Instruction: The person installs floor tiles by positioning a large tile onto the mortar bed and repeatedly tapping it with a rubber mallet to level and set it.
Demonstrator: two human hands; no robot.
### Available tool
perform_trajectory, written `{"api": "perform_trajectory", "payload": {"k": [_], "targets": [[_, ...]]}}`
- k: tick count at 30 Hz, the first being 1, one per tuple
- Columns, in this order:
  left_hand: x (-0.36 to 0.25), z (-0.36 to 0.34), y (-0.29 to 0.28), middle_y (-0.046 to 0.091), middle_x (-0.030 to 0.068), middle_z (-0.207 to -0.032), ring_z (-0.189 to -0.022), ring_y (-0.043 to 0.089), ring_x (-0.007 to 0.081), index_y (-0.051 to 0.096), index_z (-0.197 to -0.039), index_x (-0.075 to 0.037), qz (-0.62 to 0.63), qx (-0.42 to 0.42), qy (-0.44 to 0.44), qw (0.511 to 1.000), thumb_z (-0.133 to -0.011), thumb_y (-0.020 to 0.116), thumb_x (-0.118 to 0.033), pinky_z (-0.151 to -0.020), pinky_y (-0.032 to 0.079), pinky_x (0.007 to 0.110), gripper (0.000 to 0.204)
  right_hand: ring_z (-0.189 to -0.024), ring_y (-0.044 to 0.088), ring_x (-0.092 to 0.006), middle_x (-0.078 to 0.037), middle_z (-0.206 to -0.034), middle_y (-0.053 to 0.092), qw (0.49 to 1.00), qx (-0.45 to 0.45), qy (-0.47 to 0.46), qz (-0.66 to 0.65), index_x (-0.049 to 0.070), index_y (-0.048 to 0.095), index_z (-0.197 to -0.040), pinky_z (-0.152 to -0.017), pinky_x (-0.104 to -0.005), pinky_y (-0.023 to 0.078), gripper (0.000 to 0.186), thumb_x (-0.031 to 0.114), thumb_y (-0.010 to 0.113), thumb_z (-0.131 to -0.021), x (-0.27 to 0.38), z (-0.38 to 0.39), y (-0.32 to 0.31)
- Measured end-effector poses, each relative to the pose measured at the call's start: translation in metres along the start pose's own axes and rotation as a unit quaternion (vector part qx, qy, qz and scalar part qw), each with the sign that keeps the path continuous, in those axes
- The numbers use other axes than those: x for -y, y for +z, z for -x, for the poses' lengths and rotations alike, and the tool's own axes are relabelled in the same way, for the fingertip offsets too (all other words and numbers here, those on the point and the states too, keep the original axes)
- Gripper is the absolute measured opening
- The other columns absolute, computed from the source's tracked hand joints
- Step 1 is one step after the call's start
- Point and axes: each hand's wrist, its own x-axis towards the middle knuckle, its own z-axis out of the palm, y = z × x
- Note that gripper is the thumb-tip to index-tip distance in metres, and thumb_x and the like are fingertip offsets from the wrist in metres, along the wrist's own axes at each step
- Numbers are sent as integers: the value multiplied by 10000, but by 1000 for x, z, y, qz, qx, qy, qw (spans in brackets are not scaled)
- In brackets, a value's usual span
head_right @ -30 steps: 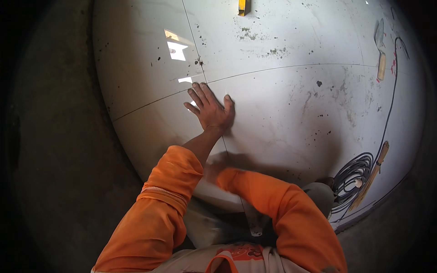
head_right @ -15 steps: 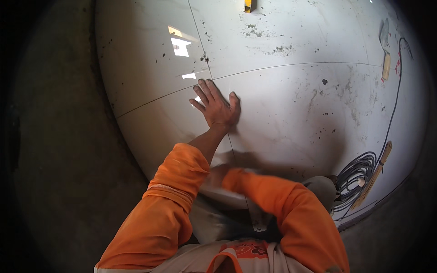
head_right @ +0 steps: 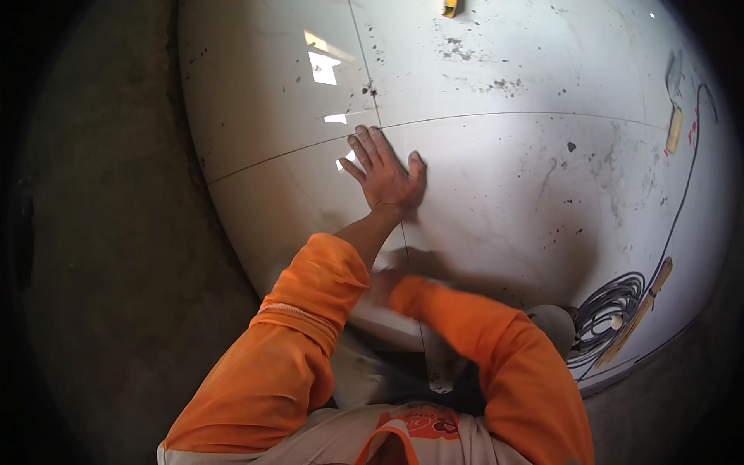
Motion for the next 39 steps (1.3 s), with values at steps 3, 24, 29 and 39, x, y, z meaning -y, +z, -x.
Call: {"api": "perform_trajectory", "payload": {"k": [3, 24, 29, 39], "targets": [[-9, -6, 3, 11, 232, -1576, -1458, -56, 398, 107, -1489, 55, 3, -17, 19, 1000, -880, 386, -516, -1116, -80, 617, 879, -830, 655, -379, -193, -953, 681, 1000, 0, 2, 6, 97, 692, -1029, -808, -461, 518, 599, 623, 430, -917, 7, 5, 1], [2, -5, 5, 4, 255, -1568, -1455, -67, 410, 106, -1474, 89, -5, -28, 24, 999, -885, 370, -516, -1111, -80, 625, 884, -836, 652, -376, -194, -968, 676, 998, 42, -34, 37, 110, 689, -1050, -820, -459, 513, 603, 633, 422, -916, 28, -35, -19], [-2, -3, 3, 4, 256, -1568, -1453, -67, 413, 93, -1475, 89, -5, -15, 20, 1000, -887, 372, -509, -1110, -81, 626, 884, -837, 651, -376, -194, -971, 675, 998, 43, -35, 34, 113, 689, -1055, -823, -458, 513, 604, 636, 420, -915, 25, -23, -19], [-2, -10, 2, 1, 251, -1569, -1453, -62, 413, 94, -1475, 84, 15, -19, 25, 999, -882, 393, -505, -1112, -78, 627, 888, -840, 650, -374, -195, -978, 673, 996, 52, -50, 46, 119, 687, -1065, -828, -458, 511, 607, 641, 417, -914, 23, -39, -33]]}}
